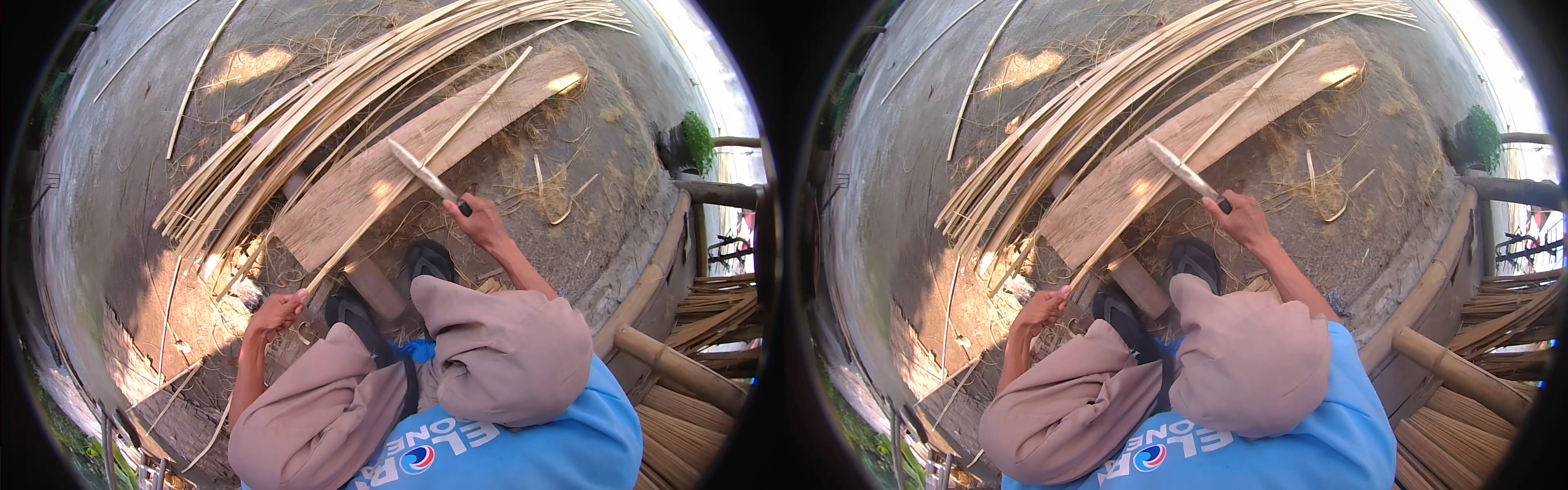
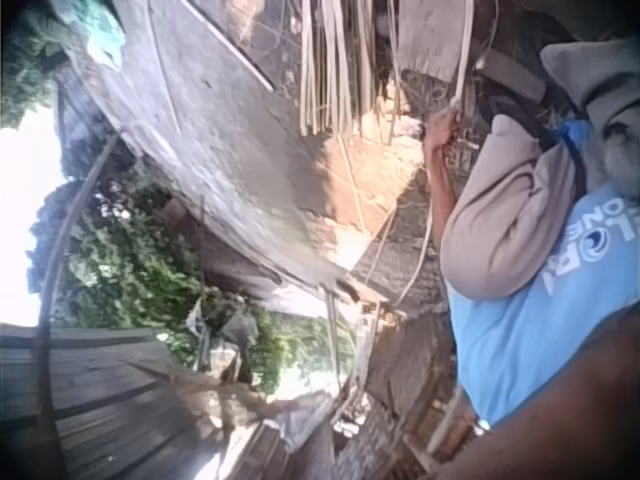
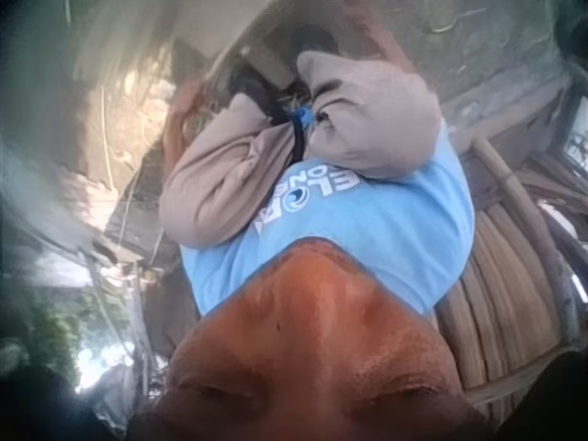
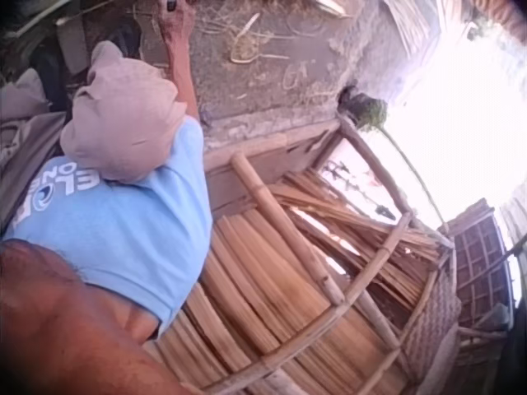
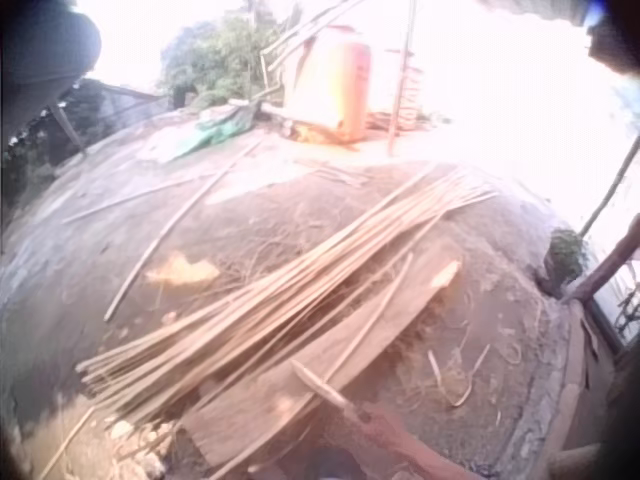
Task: The person sits on the ground and uses a knife to split long bamboo strips into thinner pieces. They repeatedly position each strip on a wooden plank and draw the knife along its length to separate it.
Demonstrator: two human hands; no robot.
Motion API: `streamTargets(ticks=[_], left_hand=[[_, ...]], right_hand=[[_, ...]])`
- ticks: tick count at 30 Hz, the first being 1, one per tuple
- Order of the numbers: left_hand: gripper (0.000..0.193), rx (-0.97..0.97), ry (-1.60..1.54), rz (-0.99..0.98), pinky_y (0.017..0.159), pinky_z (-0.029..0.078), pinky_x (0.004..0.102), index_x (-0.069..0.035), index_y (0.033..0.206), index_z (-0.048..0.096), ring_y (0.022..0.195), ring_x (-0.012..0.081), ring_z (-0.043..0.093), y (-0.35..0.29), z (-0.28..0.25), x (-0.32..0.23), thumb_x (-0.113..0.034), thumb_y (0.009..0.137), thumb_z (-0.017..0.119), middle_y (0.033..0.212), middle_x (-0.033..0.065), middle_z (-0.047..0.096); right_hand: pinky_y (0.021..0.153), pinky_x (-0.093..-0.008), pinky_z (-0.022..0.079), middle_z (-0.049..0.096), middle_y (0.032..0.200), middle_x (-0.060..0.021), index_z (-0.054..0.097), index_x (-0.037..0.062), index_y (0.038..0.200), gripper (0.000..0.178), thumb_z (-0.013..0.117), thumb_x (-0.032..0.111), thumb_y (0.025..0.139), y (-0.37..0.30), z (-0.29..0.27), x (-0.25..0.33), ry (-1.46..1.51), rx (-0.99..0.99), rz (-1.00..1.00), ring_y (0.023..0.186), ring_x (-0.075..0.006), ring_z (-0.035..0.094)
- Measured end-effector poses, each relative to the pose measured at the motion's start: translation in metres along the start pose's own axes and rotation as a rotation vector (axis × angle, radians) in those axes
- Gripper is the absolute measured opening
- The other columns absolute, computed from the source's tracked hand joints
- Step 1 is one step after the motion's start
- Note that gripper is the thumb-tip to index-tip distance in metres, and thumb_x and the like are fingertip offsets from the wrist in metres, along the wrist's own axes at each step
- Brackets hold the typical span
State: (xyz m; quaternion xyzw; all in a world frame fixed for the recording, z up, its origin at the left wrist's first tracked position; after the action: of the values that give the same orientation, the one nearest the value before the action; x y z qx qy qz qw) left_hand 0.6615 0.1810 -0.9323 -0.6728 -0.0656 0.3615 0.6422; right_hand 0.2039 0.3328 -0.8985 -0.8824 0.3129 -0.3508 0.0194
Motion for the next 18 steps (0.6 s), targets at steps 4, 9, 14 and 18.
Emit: streamTargets(ticks=[4, 9, 14, 18], left_hand=[[0.052, -0.031, 0.042, 0.08, 0.041, 0.017, 0.0227, -0.014, 0.07, 0.053, 0.042, 0.002, 0.026, -0.003, -0.003, -0.011, -0.054, 0.099, 0.065, 0.053, -0.0104, 0.036], [0.052, -0.159, 0.1, 0.017, 0.041, 0.017, 0.0239, -0.013, 0.069, 0.053, 0.042, 0.0028, 0.026, -0.027, -0.033, 0.005, -0.055, 0.099, 0.065, 0.052, -0.0107, 0.035], [0.053, -0.07, 0.055, -0.086, 0.042, 0.017, 0.0257, -0.013, 0.068, 0.054, 0.043, 0.0035, 0.025, -0.061, -0.072, 0.054, -0.054, 0.099, 0.066, 0.051, -0.0113, 0.034], [0.053, -0.094, 0.098, -0.045, 0.043, 0.017, 0.0265, -0.012, 0.067, 0.055, 0.043, 0.0039, 0.023, -0.059, -0.078, 0.05, -0.053, 0.099, 0.066, 0.051, -0.0115, 0.034]], right_hand=[[0.061, -0.0473, 0.046, 0.06, 0.063, -0.0236, 0.062, -0.0047, 0.073, 0.07, 0.06, 0.061, 0.096, 0.068, -0.085, -0.057, -0.021, -0.213, 0.168, 0.061, -0.0366, 0.06], [0.066, -0.0508, 0.048, 0.06, 0.063, -0.0253, 0.06, -0.0041, 0.073, 0.071, 0.059, 0.063, 0.096, 0.06, -0.009, -0.011, -0.025, -0.061, 0.011, 0.064, -0.0373, 0.061], [0.061, -0.048, 0.048, 0.058, 0.059, -0.0211, 0.062, -0.0019, 0.076, 0.067, 0.06, 0.062, 0.096, 0.045, -0.046, -0.048, -0.091, -0.132, -0.043, 0.061, -0.0364, 0.063], [0.06, -0.0465, 0.048, 0.057, 0.058, -0.0186, 0.061, -0.0008, 0.076, 0.067, 0.06, 0.064, 0.095, 0.068, -0.06, -0.042, -0.083, -0.19, 0.091, 0.06, -0.0333, 0.064]])
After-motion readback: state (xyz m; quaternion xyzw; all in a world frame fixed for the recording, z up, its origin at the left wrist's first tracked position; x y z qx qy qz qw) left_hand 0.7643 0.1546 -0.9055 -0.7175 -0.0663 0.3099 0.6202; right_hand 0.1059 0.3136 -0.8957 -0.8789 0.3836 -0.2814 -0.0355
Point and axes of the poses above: each hand's wrist, its own y-axis towards the middle knuckle, its own z-axis out of the palm, x = y × z, the point moved 7 cm from there along y, towards the middle knuckle
